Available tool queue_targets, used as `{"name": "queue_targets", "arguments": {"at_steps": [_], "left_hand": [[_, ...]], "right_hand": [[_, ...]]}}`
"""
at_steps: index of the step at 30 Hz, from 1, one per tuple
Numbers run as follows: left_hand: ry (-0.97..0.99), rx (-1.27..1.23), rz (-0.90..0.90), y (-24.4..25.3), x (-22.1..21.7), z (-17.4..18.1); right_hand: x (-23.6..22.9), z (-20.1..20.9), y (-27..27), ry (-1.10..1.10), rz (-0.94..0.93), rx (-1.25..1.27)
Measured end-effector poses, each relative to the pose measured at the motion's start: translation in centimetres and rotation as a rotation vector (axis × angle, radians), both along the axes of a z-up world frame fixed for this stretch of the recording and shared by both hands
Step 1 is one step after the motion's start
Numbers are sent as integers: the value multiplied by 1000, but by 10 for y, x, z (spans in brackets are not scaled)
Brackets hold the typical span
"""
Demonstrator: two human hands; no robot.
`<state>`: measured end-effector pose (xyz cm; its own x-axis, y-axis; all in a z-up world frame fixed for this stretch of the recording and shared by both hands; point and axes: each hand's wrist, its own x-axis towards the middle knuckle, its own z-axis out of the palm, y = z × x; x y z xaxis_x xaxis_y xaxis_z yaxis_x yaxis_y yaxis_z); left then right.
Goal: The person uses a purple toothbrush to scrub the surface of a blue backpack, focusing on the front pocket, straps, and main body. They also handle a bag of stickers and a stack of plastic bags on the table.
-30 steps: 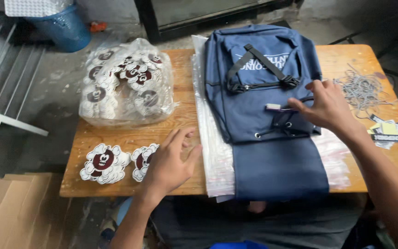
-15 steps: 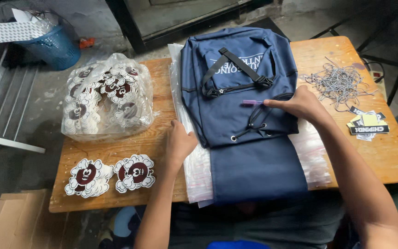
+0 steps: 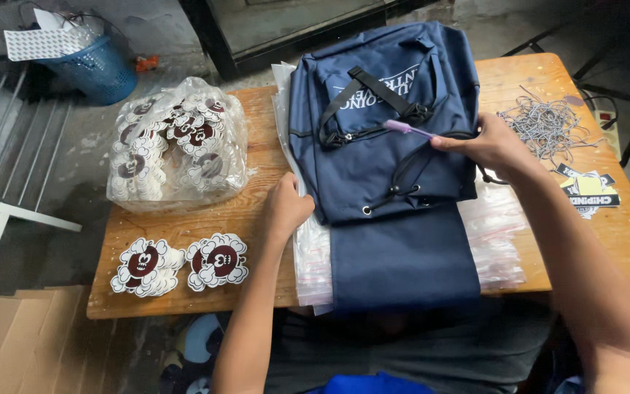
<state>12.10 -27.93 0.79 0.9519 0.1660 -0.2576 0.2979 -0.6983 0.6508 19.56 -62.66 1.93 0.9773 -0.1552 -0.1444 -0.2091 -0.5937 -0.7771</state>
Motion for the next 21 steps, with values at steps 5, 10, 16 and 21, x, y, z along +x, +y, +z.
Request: {"name": "queue_targets", "arguments": {"at_steps": [5,10,16,21], "left_hand": [[-5,93,-23,1,11,-22],[-13,97,-43,-3,14,-17],[0,9,2,-1,24,-41],[-208,-146,132,-2,30,-64]], "right_hand": [[8,20,-3,120,-30,204],[8,47,1,344,66,63],[5,35,6,305,87,259],[8,19,-4,251,-38,508]]}}
